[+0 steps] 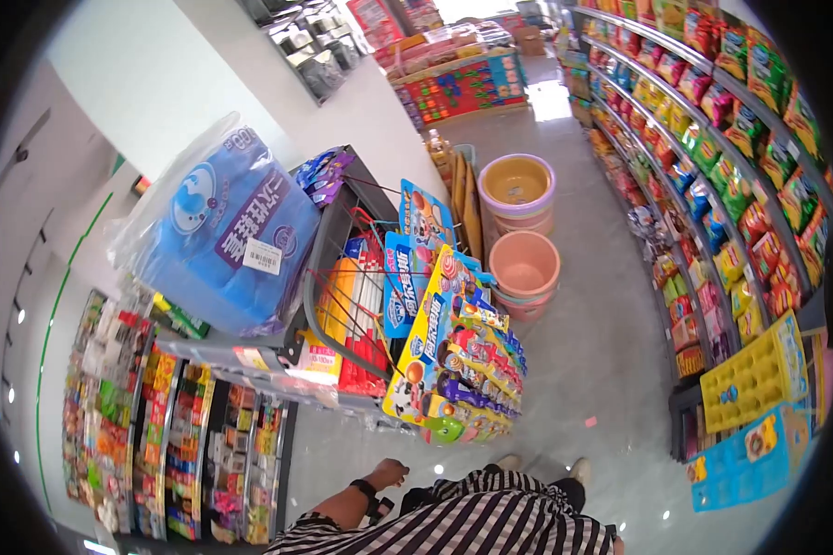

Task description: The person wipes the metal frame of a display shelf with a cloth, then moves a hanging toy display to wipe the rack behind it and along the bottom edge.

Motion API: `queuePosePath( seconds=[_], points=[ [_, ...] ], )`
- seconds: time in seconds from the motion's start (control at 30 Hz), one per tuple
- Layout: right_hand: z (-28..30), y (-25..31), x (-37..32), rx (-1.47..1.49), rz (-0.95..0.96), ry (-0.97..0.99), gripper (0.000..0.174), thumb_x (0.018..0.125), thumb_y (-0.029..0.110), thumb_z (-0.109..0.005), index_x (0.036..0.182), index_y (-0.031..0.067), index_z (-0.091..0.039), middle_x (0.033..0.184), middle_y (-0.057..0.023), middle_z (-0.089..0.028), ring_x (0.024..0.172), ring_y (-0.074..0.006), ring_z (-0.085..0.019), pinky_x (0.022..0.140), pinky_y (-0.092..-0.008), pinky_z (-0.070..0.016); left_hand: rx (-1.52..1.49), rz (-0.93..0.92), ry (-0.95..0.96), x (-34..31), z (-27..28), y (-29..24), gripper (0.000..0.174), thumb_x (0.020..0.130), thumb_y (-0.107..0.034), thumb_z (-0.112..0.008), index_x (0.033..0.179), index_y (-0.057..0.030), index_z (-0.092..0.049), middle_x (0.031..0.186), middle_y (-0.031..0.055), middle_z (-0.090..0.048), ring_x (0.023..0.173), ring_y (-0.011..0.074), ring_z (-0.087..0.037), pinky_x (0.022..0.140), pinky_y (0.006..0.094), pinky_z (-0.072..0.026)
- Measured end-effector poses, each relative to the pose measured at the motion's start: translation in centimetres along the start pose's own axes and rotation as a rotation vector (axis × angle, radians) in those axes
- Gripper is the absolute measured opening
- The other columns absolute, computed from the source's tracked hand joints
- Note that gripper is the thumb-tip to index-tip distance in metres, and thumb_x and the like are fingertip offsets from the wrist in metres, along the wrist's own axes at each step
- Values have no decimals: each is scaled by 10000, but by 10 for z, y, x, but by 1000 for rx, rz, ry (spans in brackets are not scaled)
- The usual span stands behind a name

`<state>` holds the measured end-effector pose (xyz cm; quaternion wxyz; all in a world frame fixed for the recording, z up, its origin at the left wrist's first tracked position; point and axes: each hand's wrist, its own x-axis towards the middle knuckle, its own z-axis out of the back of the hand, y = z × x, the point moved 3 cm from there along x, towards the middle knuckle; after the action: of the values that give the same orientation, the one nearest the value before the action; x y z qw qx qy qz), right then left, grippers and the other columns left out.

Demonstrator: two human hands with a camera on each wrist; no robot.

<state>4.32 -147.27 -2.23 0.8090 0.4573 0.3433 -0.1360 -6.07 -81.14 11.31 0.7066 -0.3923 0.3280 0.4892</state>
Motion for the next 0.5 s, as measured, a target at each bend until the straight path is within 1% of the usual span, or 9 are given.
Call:
queuePosePath(
  seconds=[0.03,0.17,0.2,0.27,0.3,0.33,0.37,0.47,0.5],
  points=[
    [20,-4,21,278,-451,185,310,846,245,-642,995,-22,-590,809,-156,-660,729,-316,-617,653,-401,-505,-19,43,-27,-6,-15,1,272,872,-221,-536,931,21,-644,785,113,-686,653,172,-679,584,286,-556],
    [114,54,82,195,-242,105,146,854,143,-584,883,1,-597,740,-80,-614,676,-269,-599,584,-390,-474,-147,97,-70,-54,-83,-13,262,884,-217,-536,926,18,-645,792,115,-689,680,196,-684,623,333,-552],
    [129,69,89,189,-178,69,107,857,109,-565,846,8,-599,718,-55,-599,659,-254,-593,562,-387,-464,297,-329,-55,-52,-102,-2,260,887,-221,-538,957,3,-649,804,124,-690,727,209,-686,672,358,-546],
    [163,82,120,112,-137,74,49,843,80,-565,863,49,-596,633,-45,-551,494,-168,-521,418,-319,-397,329,-571,-74,-80,-130,-19,280,858,-265,-587,948,-11,-664,791,127,-688,729,209,-677,681,349,-534],
    [172,89,129,-11,138,-146,45,834,69,-569,869,60,-596,600,-38,-528,453,-136,-476,389,-290,-357,319,-554,-87,-90,-143,-27,280,858,-265,-587,948,-11,-664,791,127,-688,729,209,-677,681,349,-534],
    [180,75,141,-126,416,-366,56,825,58,-573,874,71,-597,567,-32,-504,411,-105,-430,361,-260,-316,45,-262,-85,-95,-151,-26,290,841,-279,-604,932,-13,-672,778,120,-686,710,204,-672,672,336,-529],
    [184,62,160,230,45,-75,115,817,51,-583,931,54,-595,636,-40,-547,463,-128,-461,398,-273,-351,-231,29,-81,-102,-160,-20,299,825,-294,-621,916,-15,-680,765,113,-684,691,198,-666,663,322,-524],
    [187,70,180,-111,264,-107,159,809,48,-600,968,50,-593,725,-50,-583,510,-132,-495,410,-279,-363,-251,76,-121,-119,-172,-17,342,854,-277,-622,970,43,-658,773,110,-675,649,169,-645,589,285,-527],
    [185,73,195,-28,55,166,156,826,29,-601,981,47,-599,801,-44,-607,578,-134,-537,451,-284,-426,-253,72,-133,-125,-174,-18,342,854,-277,-622,970,43,-658,773,110,-675,649,169,-645,589,285,-527]
  ],
)
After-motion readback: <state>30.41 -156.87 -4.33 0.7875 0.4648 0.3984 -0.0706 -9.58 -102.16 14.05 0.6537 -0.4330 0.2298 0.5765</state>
